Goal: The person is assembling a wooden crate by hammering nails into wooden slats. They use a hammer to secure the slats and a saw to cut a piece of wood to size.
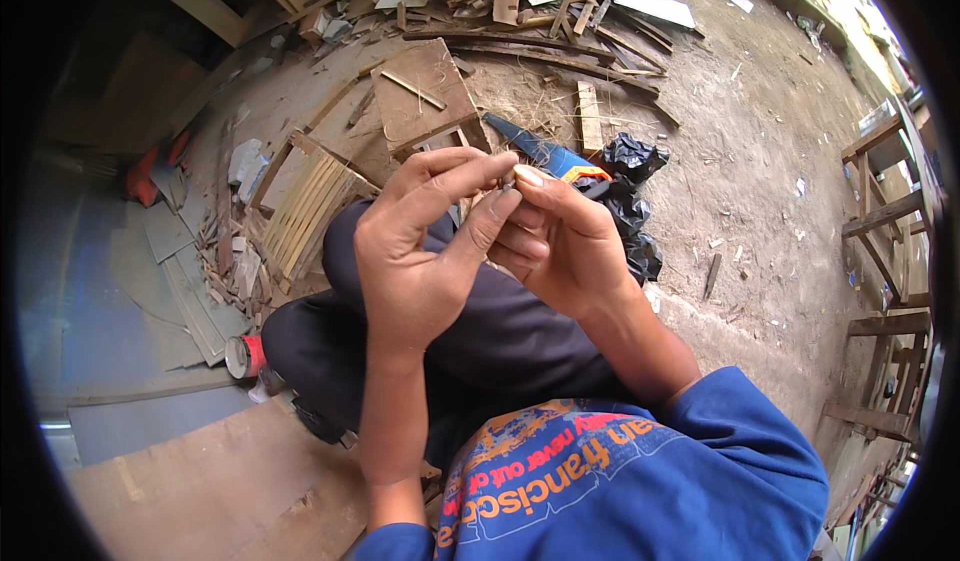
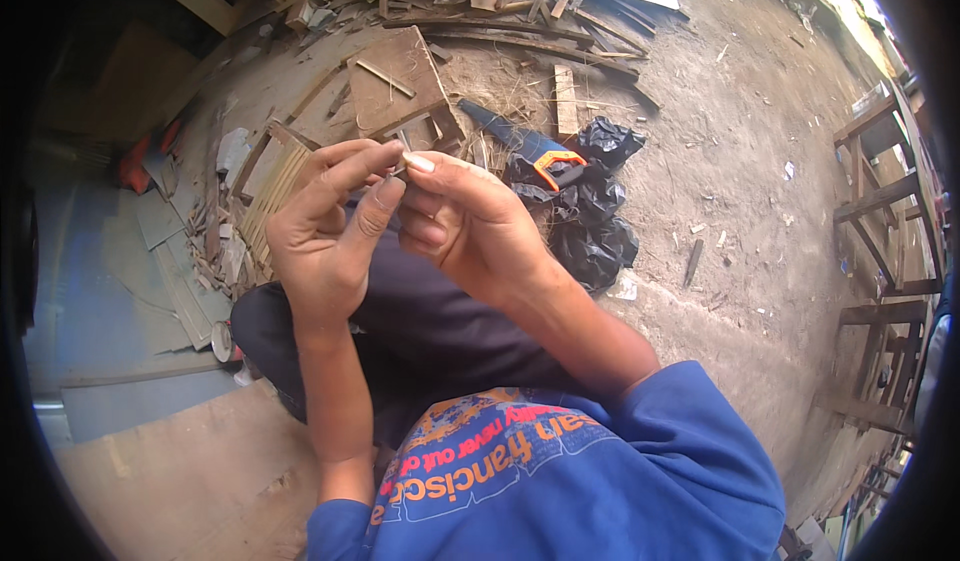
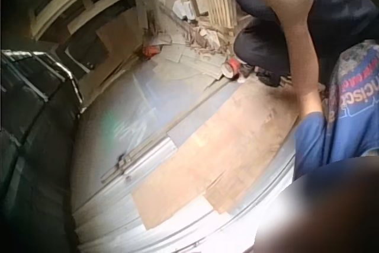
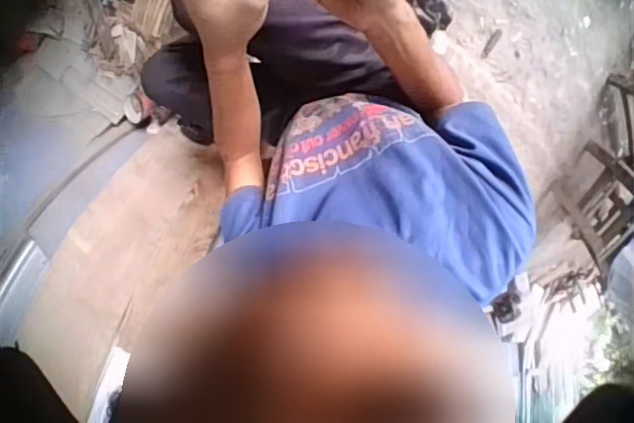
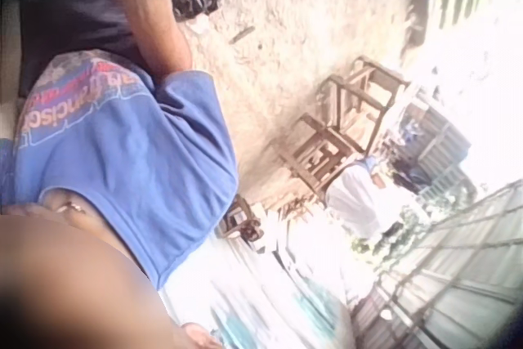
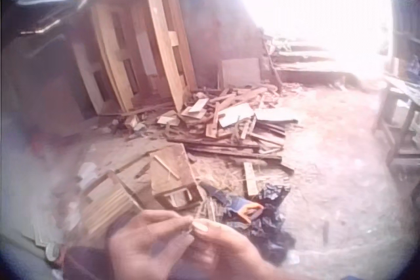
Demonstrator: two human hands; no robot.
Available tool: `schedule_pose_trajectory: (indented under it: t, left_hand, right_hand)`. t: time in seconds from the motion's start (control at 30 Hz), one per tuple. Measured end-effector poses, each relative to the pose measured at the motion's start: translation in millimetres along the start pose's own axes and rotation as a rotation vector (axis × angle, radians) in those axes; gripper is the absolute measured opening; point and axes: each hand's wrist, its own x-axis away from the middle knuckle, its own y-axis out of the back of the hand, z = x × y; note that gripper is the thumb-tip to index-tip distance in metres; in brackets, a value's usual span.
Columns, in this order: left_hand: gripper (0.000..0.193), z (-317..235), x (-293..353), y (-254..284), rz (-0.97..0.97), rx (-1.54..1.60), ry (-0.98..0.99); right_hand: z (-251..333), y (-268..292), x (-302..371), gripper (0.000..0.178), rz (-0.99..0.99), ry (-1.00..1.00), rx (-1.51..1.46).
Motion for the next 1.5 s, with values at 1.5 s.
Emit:
schedule_pose_trajectory:
  t: [1.5]
  left_hand:
    - [0.021, 81.2, 17.3, 217.7, -0.472, 0.158, 0.062]
  right_hand:
    - [58.8, 72.2, -139.9, 0.043, -0.34, 0.262, 0.878]
